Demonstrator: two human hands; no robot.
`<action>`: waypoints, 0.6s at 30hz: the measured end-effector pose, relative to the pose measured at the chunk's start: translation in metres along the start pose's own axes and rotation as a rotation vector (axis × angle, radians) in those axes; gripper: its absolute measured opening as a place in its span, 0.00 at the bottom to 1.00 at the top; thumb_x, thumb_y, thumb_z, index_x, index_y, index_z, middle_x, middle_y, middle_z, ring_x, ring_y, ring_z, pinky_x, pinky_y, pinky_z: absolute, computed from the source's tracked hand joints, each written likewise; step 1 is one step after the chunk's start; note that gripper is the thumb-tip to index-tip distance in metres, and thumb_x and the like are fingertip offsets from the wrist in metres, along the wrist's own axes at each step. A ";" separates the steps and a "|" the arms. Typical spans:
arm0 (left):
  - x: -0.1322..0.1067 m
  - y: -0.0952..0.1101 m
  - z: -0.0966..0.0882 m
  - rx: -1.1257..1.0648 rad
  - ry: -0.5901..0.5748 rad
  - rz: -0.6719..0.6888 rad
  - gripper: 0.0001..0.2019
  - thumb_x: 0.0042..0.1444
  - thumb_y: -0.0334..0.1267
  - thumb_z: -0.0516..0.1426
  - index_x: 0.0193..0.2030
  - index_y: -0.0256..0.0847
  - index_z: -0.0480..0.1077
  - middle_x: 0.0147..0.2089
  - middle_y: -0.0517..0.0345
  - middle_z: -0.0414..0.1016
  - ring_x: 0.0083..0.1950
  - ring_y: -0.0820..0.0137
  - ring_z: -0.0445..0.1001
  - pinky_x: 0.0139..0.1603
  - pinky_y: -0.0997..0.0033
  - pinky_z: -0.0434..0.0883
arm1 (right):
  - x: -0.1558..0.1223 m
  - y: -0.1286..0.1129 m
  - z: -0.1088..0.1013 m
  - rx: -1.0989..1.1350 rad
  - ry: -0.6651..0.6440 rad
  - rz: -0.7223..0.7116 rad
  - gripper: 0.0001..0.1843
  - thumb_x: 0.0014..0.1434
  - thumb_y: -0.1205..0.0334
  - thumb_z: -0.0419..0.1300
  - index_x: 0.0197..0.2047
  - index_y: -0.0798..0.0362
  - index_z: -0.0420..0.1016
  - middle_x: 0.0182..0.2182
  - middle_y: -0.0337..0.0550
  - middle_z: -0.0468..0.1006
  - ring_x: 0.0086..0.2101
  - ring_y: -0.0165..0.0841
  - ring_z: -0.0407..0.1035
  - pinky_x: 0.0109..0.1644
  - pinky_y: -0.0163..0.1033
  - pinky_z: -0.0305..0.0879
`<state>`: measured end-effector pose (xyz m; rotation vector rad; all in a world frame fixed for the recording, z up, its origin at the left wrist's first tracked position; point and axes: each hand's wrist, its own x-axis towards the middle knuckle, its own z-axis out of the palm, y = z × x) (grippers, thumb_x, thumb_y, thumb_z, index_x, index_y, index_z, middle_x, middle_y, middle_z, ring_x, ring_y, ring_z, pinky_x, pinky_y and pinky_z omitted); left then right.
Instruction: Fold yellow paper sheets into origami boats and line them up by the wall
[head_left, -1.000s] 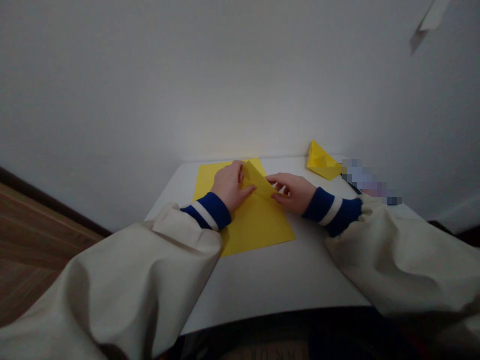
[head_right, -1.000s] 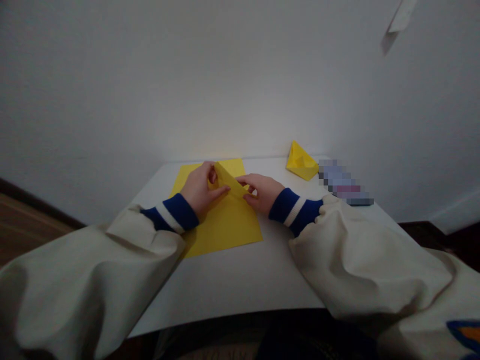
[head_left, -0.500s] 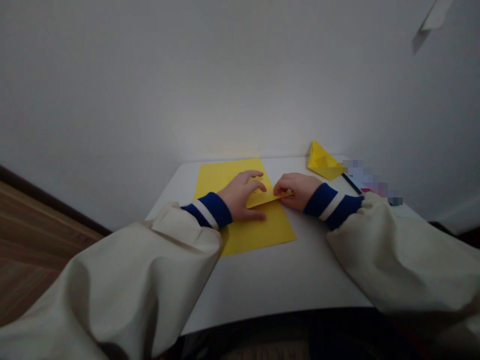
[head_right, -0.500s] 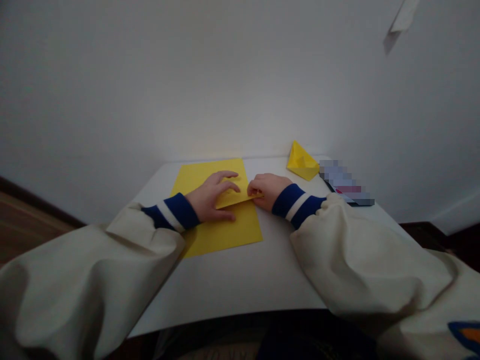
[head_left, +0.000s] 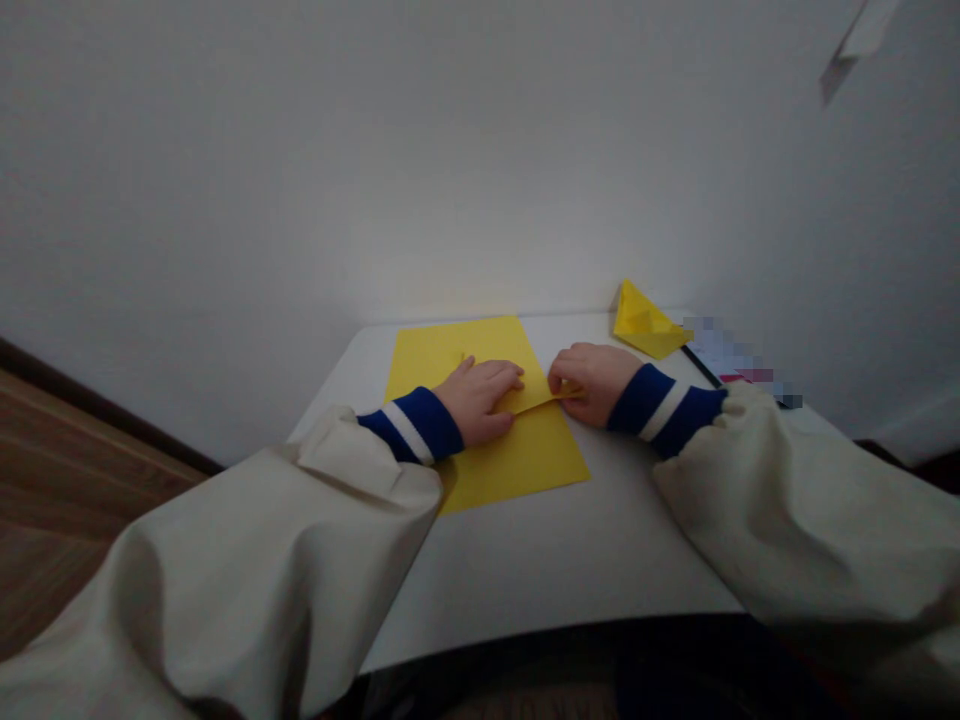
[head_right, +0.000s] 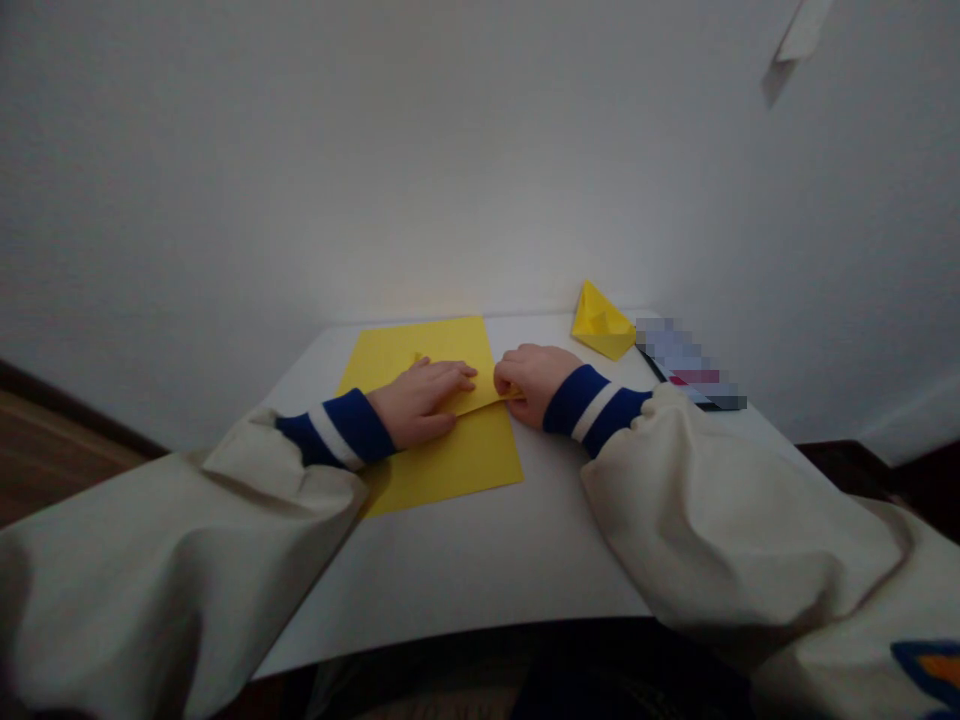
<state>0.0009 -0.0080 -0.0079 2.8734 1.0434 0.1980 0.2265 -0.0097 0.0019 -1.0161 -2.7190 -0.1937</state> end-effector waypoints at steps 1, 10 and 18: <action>0.000 0.001 -0.001 0.022 0.016 -0.005 0.18 0.51 0.39 0.52 0.49 0.35 0.64 0.57 0.43 0.65 0.58 0.56 0.63 0.58 0.44 0.56 | 0.000 0.000 0.000 0.002 -0.005 0.006 0.08 0.48 0.64 0.56 0.33 0.53 0.71 0.33 0.44 0.75 0.35 0.36 0.66 0.39 0.38 0.61; 0.005 -0.003 0.006 0.049 0.028 0.185 0.24 0.60 0.44 0.47 0.61 0.36 0.57 0.62 0.42 0.59 0.61 0.57 0.58 0.61 0.49 0.54 | 0.005 -0.010 -0.001 0.067 -0.098 -0.031 0.13 0.59 0.61 0.50 0.36 0.54 0.74 0.34 0.46 0.78 0.34 0.34 0.70 0.38 0.38 0.61; 0.007 -0.008 0.016 0.022 0.083 0.218 0.22 0.58 0.38 0.48 0.57 0.31 0.62 0.57 0.41 0.64 0.56 0.59 0.63 0.59 0.56 0.60 | 0.004 -0.006 -0.006 0.010 -0.149 -0.036 0.11 0.55 0.61 0.53 0.31 0.55 0.75 0.30 0.46 0.76 0.31 0.32 0.69 0.36 0.36 0.60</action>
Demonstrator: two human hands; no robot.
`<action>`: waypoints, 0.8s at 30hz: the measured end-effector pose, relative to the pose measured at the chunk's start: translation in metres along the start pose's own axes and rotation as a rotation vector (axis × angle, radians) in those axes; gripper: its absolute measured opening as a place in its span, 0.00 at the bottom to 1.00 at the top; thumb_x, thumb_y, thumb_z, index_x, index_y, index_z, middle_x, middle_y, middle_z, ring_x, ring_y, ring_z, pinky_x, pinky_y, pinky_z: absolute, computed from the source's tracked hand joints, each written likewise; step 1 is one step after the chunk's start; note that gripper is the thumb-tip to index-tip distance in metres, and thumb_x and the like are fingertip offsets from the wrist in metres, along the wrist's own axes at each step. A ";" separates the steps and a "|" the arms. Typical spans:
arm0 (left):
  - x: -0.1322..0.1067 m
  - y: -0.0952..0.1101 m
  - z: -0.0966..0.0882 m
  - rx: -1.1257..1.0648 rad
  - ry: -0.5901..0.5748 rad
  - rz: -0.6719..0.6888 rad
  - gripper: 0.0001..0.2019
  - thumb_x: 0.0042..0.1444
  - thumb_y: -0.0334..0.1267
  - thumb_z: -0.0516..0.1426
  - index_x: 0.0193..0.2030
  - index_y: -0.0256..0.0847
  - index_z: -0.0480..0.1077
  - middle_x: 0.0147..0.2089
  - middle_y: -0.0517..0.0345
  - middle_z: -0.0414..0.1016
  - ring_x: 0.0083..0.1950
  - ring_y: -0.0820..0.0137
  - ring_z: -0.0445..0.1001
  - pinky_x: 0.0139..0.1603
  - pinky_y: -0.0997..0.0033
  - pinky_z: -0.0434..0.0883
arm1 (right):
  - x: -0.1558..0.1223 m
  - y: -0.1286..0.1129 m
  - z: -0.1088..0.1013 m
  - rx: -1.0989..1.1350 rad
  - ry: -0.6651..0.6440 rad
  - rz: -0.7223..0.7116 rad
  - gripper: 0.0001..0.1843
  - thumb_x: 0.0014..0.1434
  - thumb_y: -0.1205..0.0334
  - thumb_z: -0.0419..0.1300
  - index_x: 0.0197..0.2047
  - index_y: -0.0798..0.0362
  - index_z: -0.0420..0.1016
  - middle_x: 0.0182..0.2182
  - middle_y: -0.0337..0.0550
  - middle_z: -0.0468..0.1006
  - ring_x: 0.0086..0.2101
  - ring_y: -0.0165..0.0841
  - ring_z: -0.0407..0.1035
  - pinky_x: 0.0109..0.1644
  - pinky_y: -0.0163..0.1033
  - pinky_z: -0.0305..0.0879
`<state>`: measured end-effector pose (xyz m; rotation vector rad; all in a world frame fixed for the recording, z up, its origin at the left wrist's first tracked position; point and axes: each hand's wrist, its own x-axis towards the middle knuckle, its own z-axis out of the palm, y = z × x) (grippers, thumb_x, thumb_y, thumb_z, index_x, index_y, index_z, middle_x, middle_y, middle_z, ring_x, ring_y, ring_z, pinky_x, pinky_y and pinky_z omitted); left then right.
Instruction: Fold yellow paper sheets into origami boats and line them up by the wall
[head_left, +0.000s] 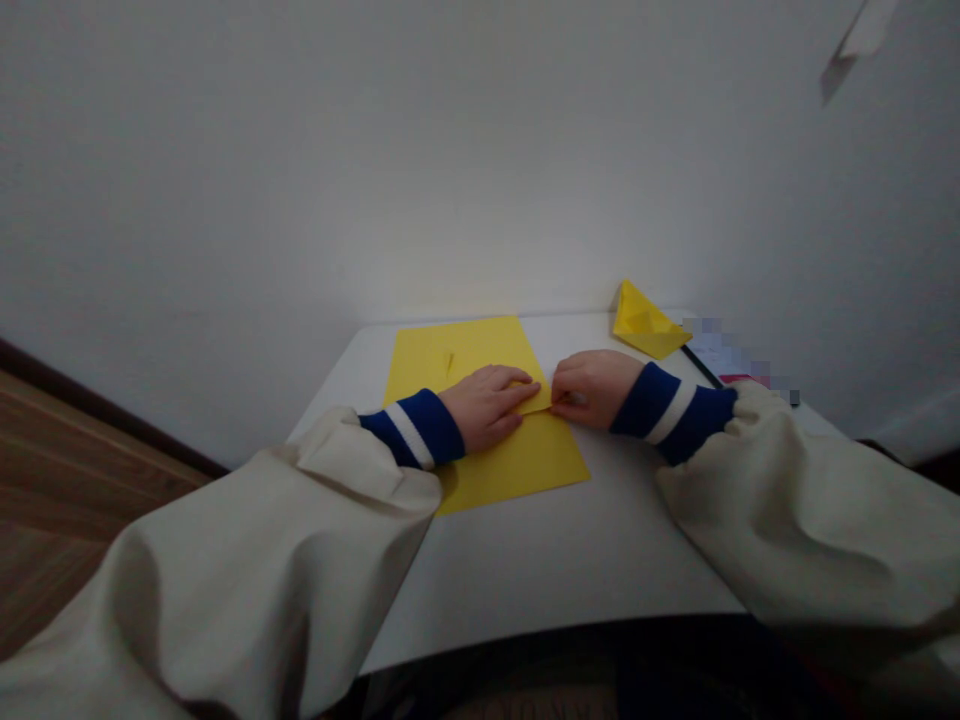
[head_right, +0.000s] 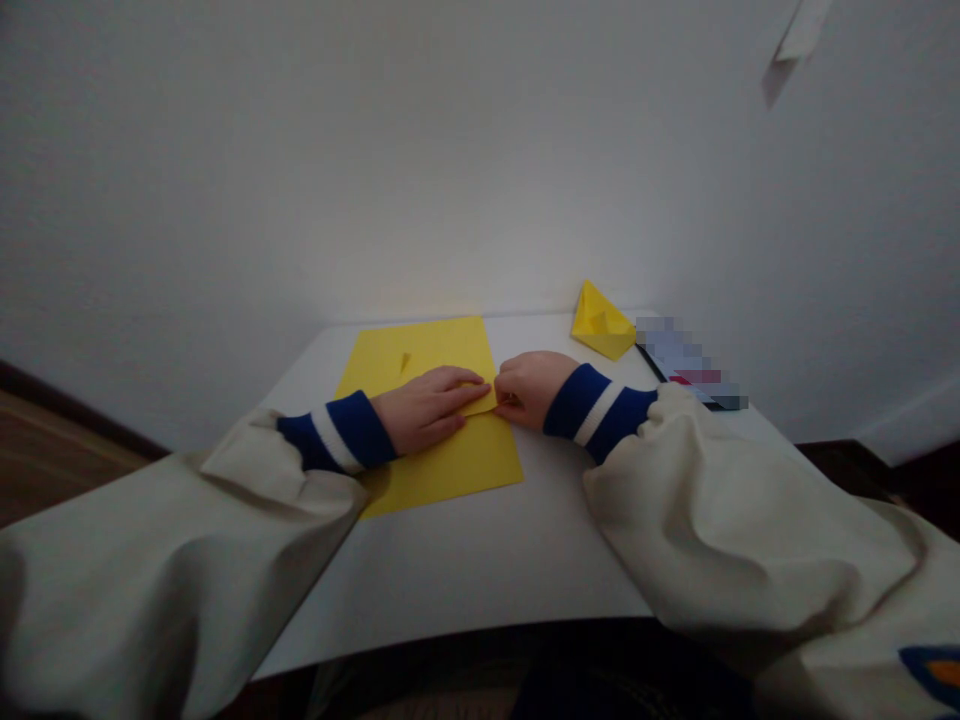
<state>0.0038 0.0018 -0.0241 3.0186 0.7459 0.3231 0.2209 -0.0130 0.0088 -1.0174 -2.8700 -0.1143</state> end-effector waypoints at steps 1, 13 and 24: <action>0.000 0.000 0.000 0.000 0.008 0.003 0.22 0.57 0.38 0.49 0.57 0.30 0.63 0.56 0.41 0.65 0.56 0.59 0.63 0.59 0.56 0.60 | -0.001 0.000 -0.001 -0.015 -0.011 0.003 0.10 0.55 0.61 0.53 0.31 0.55 0.75 0.30 0.45 0.76 0.31 0.32 0.69 0.35 0.36 0.60; -0.001 0.001 -0.007 -0.088 0.119 0.126 0.13 0.55 0.34 0.52 0.45 0.37 0.71 0.48 0.45 0.70 0.49 0.63 0.68 0.52 0.58 0.65 | -0.002 -0.005 -0.012 -0.114 -0.093 0.084 0.11 0.56 0.59 0.52 0.32 0.51 0.75 0.34 0.44 0.77 0.33 0.32 0.69 0.32 0.35 0.56; 0.001 0.003 -0.005 -0.240 0.097 0.155 0.10 0.54 0.31 0.51 0.42 0.36 0.70 0.45 0.48 0.73 0.48 0.65 0.69 0.51 0.62 0.67 | 0.002 0.003 0.006 0.190 -0.116 0.405 0.13 0.52 0.52 0.58 0.32 0.52 0.75 0.25 0.39 0.76 0.25 0.28 0.65 0.29 0.33 0.55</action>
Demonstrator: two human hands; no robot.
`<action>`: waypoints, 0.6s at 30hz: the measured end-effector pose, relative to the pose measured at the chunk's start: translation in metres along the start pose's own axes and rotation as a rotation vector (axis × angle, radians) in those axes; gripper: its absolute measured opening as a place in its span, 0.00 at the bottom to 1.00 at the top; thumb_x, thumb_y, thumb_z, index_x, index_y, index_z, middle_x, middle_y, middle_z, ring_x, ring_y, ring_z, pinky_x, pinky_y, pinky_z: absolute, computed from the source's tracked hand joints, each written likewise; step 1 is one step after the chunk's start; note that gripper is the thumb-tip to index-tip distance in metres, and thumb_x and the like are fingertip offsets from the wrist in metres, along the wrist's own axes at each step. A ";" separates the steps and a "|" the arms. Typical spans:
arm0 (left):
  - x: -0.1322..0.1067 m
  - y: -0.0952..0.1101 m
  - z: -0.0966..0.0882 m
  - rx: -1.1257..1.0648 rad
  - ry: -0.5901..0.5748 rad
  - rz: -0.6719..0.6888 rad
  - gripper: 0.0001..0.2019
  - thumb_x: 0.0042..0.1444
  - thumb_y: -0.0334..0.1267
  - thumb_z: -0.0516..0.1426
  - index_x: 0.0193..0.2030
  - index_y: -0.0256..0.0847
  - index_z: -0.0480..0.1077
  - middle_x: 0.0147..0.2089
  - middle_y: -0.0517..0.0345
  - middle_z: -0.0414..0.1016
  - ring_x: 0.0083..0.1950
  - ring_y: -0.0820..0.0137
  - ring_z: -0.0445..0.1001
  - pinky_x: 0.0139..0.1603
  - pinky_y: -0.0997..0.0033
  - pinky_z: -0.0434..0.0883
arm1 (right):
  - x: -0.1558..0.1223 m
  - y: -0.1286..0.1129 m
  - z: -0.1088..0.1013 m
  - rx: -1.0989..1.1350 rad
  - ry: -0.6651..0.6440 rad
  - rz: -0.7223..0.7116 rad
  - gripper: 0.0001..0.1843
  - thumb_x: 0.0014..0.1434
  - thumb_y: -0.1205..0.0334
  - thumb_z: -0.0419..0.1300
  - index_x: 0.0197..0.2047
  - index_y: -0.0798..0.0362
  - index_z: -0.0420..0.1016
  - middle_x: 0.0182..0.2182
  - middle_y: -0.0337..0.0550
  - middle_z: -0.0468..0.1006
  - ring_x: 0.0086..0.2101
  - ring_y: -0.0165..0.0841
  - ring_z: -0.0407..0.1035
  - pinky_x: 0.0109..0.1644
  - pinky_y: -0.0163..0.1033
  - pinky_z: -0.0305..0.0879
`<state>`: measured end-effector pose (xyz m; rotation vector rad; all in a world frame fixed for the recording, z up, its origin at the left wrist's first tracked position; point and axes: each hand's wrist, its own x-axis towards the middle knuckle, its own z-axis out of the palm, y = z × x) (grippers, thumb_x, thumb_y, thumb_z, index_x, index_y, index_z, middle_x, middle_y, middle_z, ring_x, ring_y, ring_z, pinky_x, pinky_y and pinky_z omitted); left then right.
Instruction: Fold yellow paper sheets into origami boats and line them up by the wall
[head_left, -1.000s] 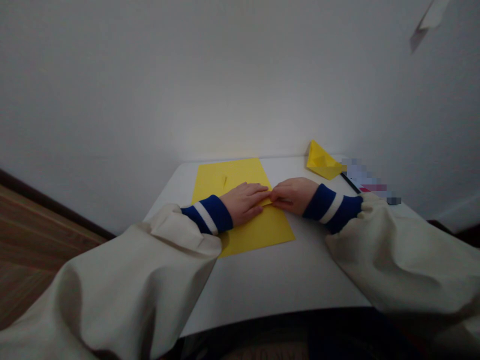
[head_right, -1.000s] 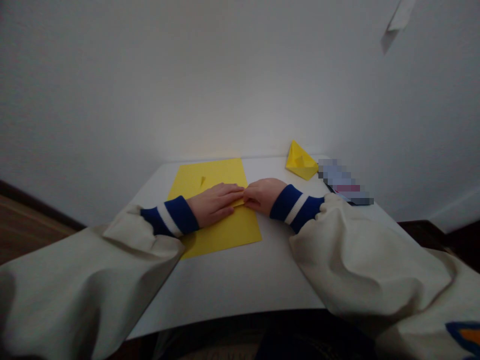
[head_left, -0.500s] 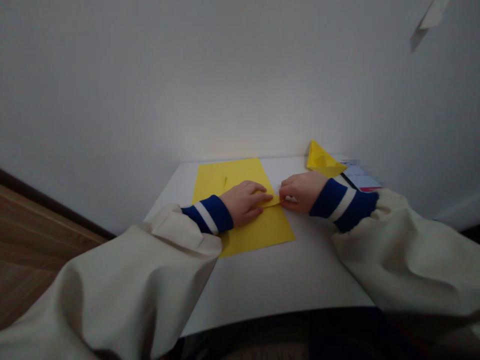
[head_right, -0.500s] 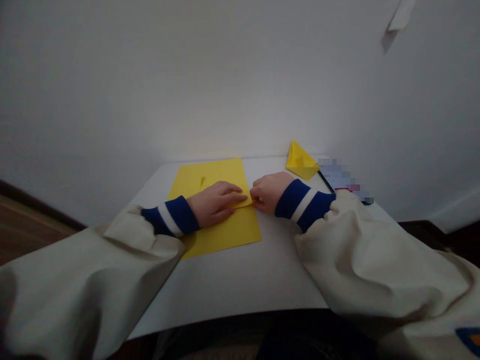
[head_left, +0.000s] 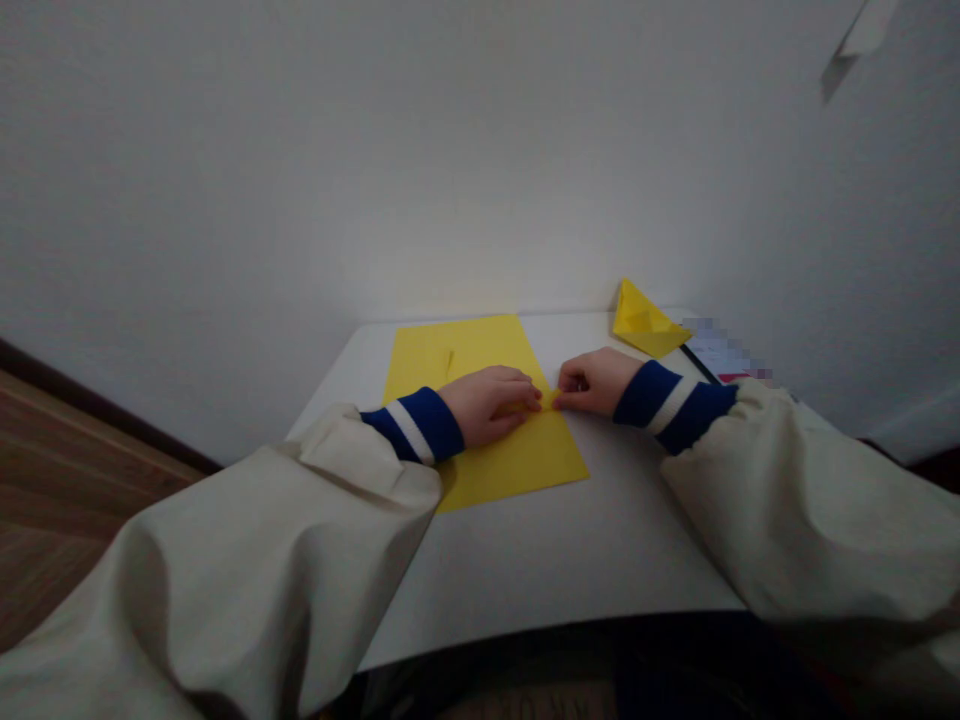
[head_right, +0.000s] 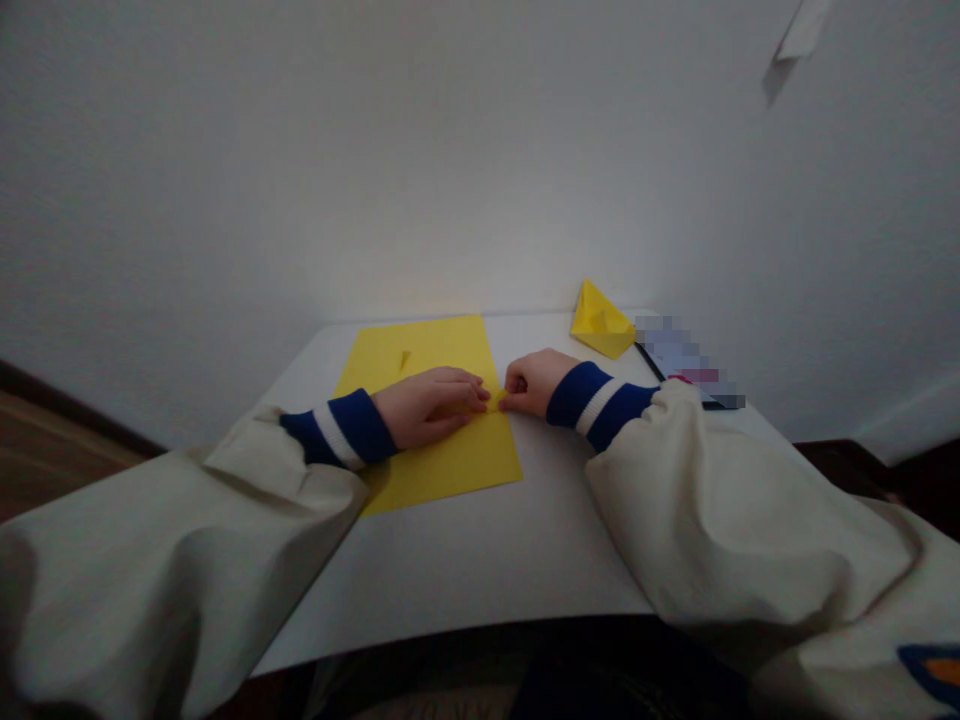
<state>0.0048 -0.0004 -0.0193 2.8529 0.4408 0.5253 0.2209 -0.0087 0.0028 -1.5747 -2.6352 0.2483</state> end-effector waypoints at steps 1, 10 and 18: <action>0.000 0.000 0.000 0.000 -0.008 -0.018 0.11 0.54 0.31 0.51 0.43 0.36 0.69 0.45 0.47 0.73 0.48 0.65 0.69 0.50 0.62 0.67 | 0.000 0.000 0.001 0.013 -0.004 0.011 0.13 0.52 0.51 0.58 0.32 0.52 0.75 0.25 0.39 0.75 0.25 0.28 0.64 0.28 0.33 0.55; 0.000 0.002 -0.001 0.052 -0.066 -0.034 0.17 0.57 0.32 0.50 0.54 0.41 0.66 0.47 0.48 0.70 0.48 0.64 0.68 0.51 0.60 0.65 | 0.003 0.004 0.002 0.130 -0.009 0.073 0.15 0.49 0.48 0.60 0.29 0.52 0.74 0.25 0.39 0.75 0.26 0.28 0.65 0.29 0.33 0.57; -0.003 -0.001 0.002 0.054 -0.058 0.016 0.17 0.61 0.34 0.47 0.55 0.43 0.67 0.50 0.48 0.70 0.51 0.66 0.68 0.53 0.62 0.65 | 0.005 0.006 0.001 0.139 -0.048 0.162 0.18 0.44 0.44 0.63 0.28 0.52 0.75 0.25 0.39 0.76 0.25 0.28 0.67 0.28 0.33 0.58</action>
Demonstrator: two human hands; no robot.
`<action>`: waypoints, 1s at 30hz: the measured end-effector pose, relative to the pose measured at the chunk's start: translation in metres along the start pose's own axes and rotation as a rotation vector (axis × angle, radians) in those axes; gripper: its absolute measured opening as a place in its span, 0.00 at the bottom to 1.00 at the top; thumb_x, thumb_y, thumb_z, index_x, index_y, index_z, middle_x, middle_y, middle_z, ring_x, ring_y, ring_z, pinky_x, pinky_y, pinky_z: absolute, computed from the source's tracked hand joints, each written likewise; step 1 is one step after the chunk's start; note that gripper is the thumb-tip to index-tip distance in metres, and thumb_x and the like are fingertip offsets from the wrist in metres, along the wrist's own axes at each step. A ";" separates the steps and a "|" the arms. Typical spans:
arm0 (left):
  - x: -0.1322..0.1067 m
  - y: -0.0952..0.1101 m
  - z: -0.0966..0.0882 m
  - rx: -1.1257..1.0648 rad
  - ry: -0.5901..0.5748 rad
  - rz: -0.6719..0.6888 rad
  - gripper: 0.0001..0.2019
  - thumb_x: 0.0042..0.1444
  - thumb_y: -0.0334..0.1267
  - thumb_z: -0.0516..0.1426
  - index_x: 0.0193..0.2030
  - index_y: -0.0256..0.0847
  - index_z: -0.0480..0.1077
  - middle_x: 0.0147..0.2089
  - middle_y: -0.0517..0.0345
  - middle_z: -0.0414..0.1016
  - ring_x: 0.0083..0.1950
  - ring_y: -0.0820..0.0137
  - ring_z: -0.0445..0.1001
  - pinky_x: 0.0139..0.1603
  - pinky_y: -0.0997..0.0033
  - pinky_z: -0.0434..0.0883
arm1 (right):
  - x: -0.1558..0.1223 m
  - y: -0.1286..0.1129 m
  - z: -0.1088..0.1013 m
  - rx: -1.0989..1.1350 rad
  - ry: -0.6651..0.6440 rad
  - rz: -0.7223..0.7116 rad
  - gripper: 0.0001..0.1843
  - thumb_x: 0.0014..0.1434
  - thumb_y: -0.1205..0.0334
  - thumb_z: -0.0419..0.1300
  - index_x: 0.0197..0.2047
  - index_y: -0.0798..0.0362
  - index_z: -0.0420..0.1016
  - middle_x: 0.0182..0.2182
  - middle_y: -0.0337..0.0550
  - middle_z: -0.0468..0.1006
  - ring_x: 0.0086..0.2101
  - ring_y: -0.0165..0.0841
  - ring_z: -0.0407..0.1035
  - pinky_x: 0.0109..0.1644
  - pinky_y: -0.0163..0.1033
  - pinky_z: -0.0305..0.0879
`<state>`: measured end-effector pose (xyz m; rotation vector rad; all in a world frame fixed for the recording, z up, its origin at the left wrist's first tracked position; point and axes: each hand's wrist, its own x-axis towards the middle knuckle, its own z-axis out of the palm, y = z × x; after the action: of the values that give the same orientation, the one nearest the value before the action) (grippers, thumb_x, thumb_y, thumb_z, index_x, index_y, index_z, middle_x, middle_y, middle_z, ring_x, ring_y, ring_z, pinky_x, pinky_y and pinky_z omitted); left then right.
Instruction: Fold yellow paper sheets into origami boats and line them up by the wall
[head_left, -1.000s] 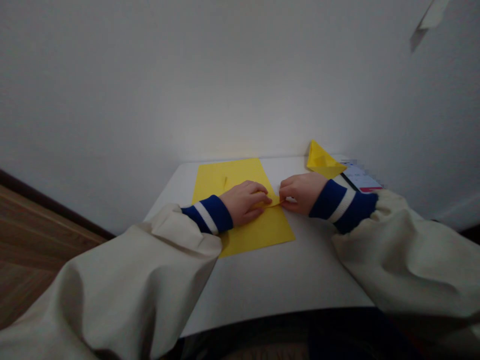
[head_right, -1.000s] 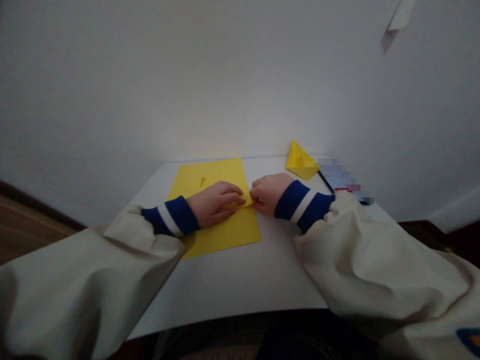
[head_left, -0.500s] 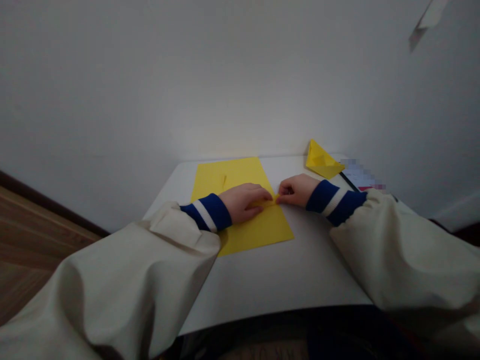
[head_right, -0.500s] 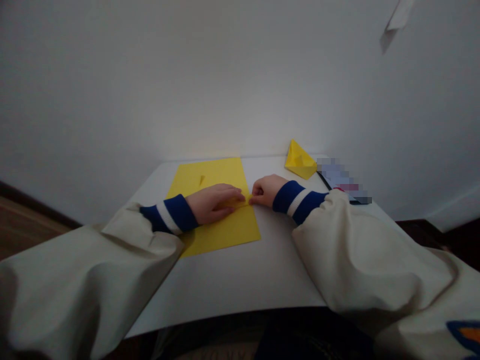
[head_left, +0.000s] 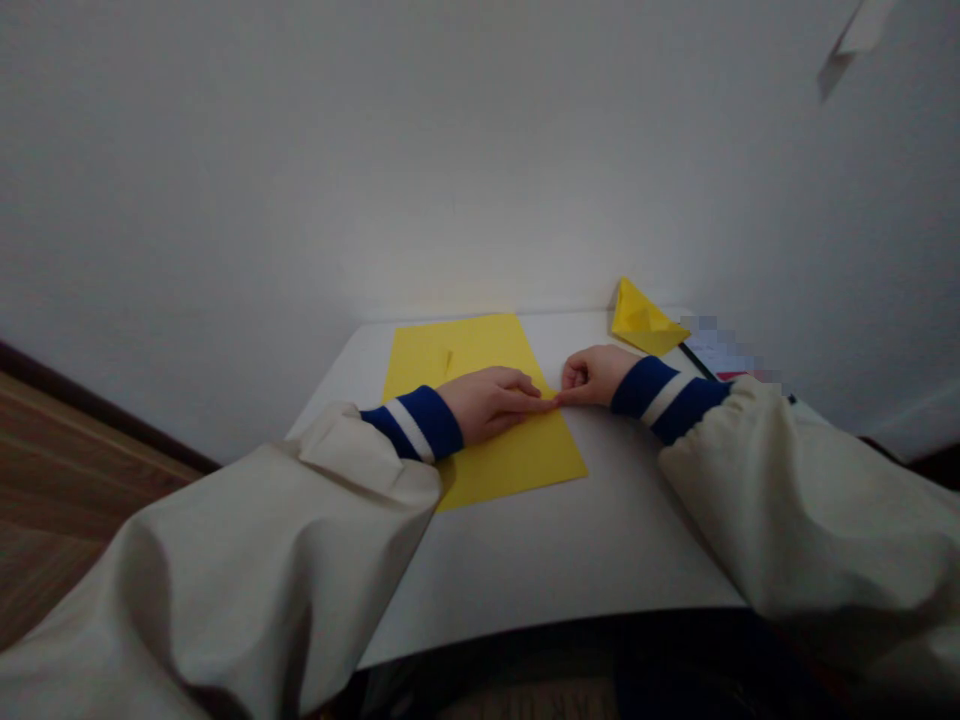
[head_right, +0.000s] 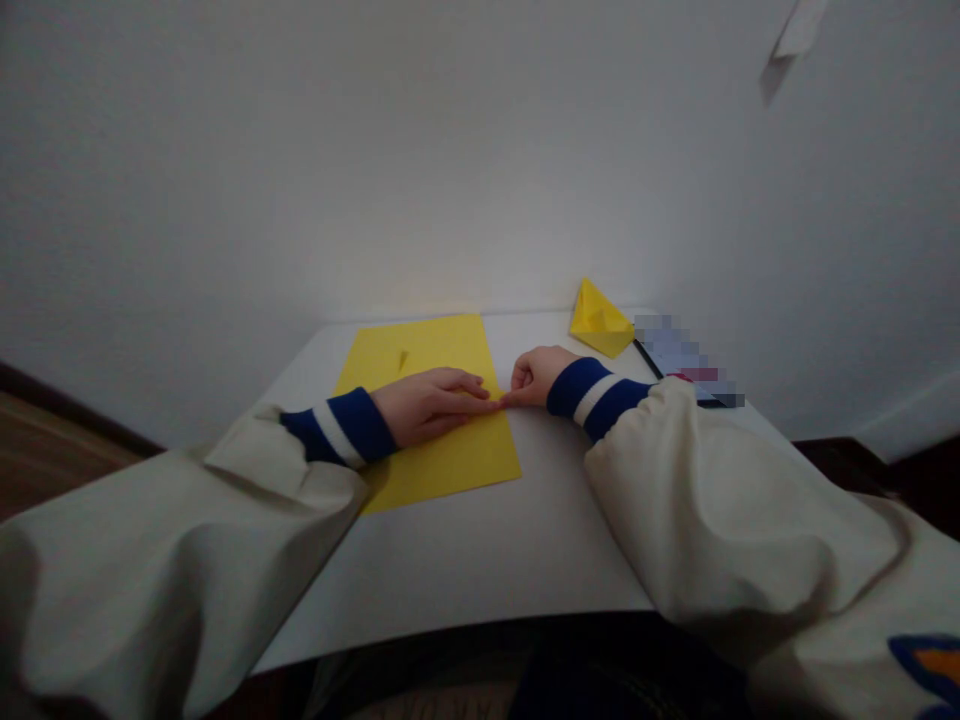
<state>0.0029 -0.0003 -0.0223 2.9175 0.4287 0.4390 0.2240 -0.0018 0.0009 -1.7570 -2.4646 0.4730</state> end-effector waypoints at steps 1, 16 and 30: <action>0.000 0.001 0.000 0.018 -0.008 -0.001 0.17 0.62 0.35 0.47 0.55 0.43 0.68 0.50 0.48 0.70 0.51 0.66 0.68 0.53 0.61 0.65 | 0.000 0.000 -0.001 -0.004 -0.011 0.006 0.18 0.44 0.44 0.63 0.28 0.52 0.75 0.24 0.39 0.76 0.25 0.28 0.67 0.28 0.33 0.58; -0.002 -0.001 0.000 0.019 0.012 -0.006 0.15 0.59 0.33 0.49 0.49 0.44 0.72 0.49 0.50 0.73 0.51 0.66 0.70 0.54 0.61 0.65 | 0.010 0.021 -0.002 0.061 -0.101 -0.010 0.14 0.44 0.49 0.64 0.27 0.51 0.77 0.23 0.39 0.77 0.24 0.29 0.68 0.26 0.32 0.61; -0.003 -0.001 0.000 -0.016 0.065 -0.010 0.14 0.59 0.33 0.50 0.47 0.42 0.73 0.48 0.50 0.74 0.49 0.67 0.71 0.53 0.61 0.67 | 0.000 0.001 -0.002 0.017 -0.064 -0.069 0.14 0.48 0.51 0.62 0.33 0.52 0.75 0.26 0.39 0.77 0.25 0.28 0.67 0.27 0.32 0.60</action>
<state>-0.0004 -0.0006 -0.0232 2.8904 0.4465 0.5351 0.2257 -0.0011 0.0023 -1.6699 -2.5468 0.5513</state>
